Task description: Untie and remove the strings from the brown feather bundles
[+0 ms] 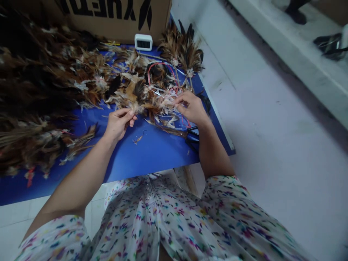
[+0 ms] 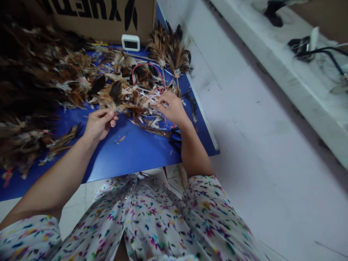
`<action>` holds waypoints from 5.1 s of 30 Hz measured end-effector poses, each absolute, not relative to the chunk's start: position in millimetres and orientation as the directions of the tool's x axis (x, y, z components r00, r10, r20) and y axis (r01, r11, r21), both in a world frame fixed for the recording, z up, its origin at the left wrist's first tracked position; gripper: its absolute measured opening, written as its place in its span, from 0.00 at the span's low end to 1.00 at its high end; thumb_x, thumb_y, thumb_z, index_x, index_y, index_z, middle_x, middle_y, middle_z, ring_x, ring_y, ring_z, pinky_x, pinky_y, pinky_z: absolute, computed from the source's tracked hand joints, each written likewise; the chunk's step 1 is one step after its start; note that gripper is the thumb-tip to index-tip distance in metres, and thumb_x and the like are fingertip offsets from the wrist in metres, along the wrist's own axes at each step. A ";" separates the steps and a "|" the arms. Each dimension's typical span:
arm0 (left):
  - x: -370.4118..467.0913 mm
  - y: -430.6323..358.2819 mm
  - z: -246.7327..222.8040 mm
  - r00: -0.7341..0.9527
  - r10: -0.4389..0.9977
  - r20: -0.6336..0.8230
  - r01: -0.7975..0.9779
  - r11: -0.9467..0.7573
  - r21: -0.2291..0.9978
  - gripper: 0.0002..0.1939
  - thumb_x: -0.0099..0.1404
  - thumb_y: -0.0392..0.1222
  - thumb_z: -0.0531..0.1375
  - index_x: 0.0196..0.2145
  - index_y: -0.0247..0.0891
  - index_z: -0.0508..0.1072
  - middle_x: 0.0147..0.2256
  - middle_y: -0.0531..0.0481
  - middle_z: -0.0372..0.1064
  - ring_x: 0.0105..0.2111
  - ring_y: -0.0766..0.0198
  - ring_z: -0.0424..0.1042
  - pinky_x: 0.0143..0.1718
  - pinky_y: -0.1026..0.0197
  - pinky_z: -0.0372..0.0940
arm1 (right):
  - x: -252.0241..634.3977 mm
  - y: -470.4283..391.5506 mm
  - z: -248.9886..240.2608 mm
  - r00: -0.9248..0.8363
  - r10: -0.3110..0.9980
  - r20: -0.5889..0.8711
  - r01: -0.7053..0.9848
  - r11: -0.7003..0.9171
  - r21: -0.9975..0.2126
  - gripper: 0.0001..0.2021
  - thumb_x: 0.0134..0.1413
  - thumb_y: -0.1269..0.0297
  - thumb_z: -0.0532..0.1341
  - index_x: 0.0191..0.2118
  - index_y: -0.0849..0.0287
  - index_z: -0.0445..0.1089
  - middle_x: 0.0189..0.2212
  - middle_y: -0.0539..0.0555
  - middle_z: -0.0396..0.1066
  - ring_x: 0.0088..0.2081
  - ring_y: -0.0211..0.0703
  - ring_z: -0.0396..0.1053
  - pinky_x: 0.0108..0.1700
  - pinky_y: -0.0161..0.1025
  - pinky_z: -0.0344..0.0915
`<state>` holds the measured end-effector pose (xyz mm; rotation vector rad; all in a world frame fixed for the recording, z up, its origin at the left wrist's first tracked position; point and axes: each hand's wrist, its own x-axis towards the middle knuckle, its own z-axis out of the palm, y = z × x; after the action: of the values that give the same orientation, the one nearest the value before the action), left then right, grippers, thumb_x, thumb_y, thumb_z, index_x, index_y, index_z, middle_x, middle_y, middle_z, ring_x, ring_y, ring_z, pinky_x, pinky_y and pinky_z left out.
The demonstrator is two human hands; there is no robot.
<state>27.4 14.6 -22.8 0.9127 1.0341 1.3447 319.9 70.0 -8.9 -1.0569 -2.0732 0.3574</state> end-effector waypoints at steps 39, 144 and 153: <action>28.6 16.4 -27.4 -0.007 0.999 -0.033 -0.310 0.029 0.950 0.12 0.50 0.41 0.74 0.25 0.33 0.76 0.20 0.51 0.71 0.16 0.73 0.64 0.17 0.69 0.59 | 324.8 73.2 11.0 -0.157 0.920 0.360 0.663 0.368 -0.651 0.20 0.38 0.75 0.60 0.41 0.60 0.79 0.24 0.46 0.69 0.23 0.34 0.59 0.30 0.36 0.59; 27.1 9.1 -23.9 -0.112 0.993 -0.028 -0.298 -0.007 0.954 0.05 0.51 0.38 0.70 0.22 0.36 0.79 0.17 0.53 0.68 0.18 0.73 0.63 0.23 0.68 0.59 | 203.1 18.7 -1.5 -0.404 0.915 -0.017 0.244 0.089 -0.966 0.02 0.53 0.69 0.64 0.32 0.62 0.74 0.19 0.45 0.68 0.21 0.32 0.66 0.26 0.33 0.66; 21.8 9.5 -29.7 -0.201 0.942 0.268 0.219 -0.223 0.950 0.06 0.56 0.40 0.67 0.23 0.38 0.79 0.20 0.52 0.71 0.22 0.67 0.67 0.29 0.63 0.61 | 202.0 14.7 -3.1 -0.367 0.847 0.384 0.412 0.519 -0.749 0.05 0.60 0.68 0.57 0.33 0.57 0.68 0.31 0.50 0.71 0.33 0.38 0.67 0.40 0.38 0.65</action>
<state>21.8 9.5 -29.7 1.4285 1.4013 1.4753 202.0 14.7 -3.1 -1.0270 -1.9783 0.7060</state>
